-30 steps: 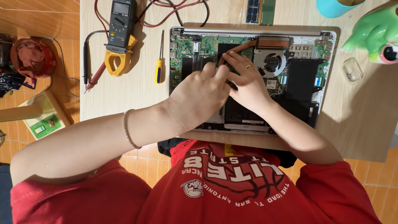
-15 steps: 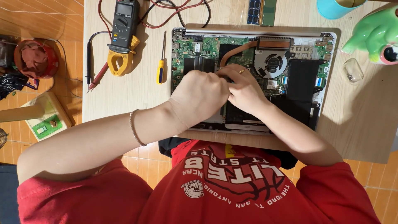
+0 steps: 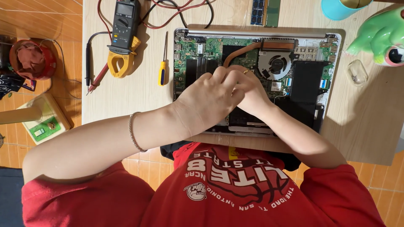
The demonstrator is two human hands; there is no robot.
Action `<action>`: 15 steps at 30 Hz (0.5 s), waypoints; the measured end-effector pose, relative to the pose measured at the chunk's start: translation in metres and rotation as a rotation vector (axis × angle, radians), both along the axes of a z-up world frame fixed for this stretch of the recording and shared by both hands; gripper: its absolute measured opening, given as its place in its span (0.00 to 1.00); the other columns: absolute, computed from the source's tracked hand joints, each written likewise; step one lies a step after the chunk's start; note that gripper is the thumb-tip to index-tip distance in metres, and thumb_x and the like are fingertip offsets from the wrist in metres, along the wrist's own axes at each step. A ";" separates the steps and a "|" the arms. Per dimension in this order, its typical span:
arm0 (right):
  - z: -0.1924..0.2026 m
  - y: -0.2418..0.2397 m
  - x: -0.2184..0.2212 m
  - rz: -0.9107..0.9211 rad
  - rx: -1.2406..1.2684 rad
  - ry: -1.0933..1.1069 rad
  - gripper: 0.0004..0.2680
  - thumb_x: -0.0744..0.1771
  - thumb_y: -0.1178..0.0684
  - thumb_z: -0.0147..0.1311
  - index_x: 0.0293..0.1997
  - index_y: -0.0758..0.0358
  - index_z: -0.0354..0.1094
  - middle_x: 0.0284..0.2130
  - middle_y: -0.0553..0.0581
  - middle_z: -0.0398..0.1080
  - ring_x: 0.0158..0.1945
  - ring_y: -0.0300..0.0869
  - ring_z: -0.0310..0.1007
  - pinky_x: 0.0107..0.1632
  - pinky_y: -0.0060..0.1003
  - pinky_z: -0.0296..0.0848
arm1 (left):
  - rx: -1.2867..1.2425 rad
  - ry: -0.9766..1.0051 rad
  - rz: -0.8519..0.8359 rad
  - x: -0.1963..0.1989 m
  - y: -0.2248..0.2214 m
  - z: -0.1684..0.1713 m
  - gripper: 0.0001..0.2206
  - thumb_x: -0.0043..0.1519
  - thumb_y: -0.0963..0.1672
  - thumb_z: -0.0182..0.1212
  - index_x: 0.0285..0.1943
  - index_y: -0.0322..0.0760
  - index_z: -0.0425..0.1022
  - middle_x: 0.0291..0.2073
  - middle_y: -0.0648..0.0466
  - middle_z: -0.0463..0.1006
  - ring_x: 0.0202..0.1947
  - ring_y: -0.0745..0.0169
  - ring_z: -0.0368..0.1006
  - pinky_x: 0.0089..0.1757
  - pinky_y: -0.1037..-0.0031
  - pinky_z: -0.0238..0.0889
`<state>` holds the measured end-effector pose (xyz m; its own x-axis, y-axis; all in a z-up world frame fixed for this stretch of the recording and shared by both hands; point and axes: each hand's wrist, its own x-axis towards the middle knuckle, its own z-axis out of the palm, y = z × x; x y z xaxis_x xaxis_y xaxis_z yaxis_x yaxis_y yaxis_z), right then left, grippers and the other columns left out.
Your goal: Disassembling internal laptop components including the RAM and heat sink for inspection.
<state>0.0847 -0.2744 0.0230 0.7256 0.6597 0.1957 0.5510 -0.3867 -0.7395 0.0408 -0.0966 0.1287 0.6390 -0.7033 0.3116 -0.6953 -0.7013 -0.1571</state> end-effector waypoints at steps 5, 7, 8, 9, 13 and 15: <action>-0.003 -0.001 0.001 0.038 -0.033 -0.382 0.08 0.61 0.57 0.65 0.40 0.63 0.73 0.47 0.57 0.72 0.54 0.52 0.72 0.53 0.46 0.75 | 0.363 0.403 0.103 0.003 0.001 -0.003 0.08 0.63 0.40 0.58 0.47 0.31 0.79 0.36 0.50 0.75 0.31 0.64 0.72 0.30 0.73 0.68; -0.006 -0.001 0.002 0.039 -0.042 -0.412 0.08 0.61 0.57 0.66 0.40 0.62 0.73 0.46 0.56 0.72 0.53 0.51 0.73 0.53 0.46 0.75 | 0.387 0.417 0.071 0.003 0.002 0.000 0.07 0.64 0.40 0.58 0.46 0.32 0.79 0.34 0.51 0.75 0.33 0.61 0.72 0.32 0.71 0.68; -0.011 -0.002 0.001 0.023 -0.056 -0.311 0.07 0.62 0.57 0.66 0.41 0.63 0.73 0.44 0.55 0.72 0.53 0.50 0.73 0.53 0.45 0.75 | 0.140 0.191 0.046 0.002 0.001 0.005 0.12 0.54 0.41 0.57 0.45 0.37 0.81 0.37 0.49 0.75 0.32 0.60 0.73 0.28 0.73 0.67; -0.015 -0.003 0.000 0.007 -0.069 -0.209 0.07 0.64 0.58 0.66 0.41 0.64 0.72 0.43 0.54 0.71 0.52 0.49 0.73 0.53 0.45 0.76 | -0.107 -0.034 0.024 0.001 0.001 0.011 0.19 0.44 0.42 0.56 0.44 0.42 0.82 0.39 0.48 0.75 0.31 0.59 0.75 0.25 0.75 0.65; -0.007 -0.001 0.000 -0.008 -0.035 -0.025 0.05 0.66 0.59 0.64 0.42 0.62 0.72 0.44 0.53 0.72 0.53 0.45 0.74 0.51 0.41 0.78 | 0.247 0.248 0.088 0.000 0.001 0.004 0.09 0.57 0.42 0.59 0.42 0.34 0.80 0.40 0.47 0.75 0.27 0.66 0.73 0.24 0.78 0.67; -0.001 0.000 0.001 0.029 -0.025 -0.399 0.07 0.61 0.60 0.66 0.39 0.62 0.73 0.46 0.55 0.72 0.55 0.49 0.73 0.53 0.46 0.76 | 0.410 0.500 0.119 0.003 0.003 0.005 0.08 0.67 0.41 0.55 0.49 0.33 0.79 0.37 0.51 0.74 0.35 0.62 0.73 0.33 0.72 0.67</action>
<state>0.0856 -0.2747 0.0225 0.5769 0.6871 0.4416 0.8039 -0.3820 -0.4559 0.0439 -0.0932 0.1332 0.7177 -0.6177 -0.3215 -0.6755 -0.7298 -0.1058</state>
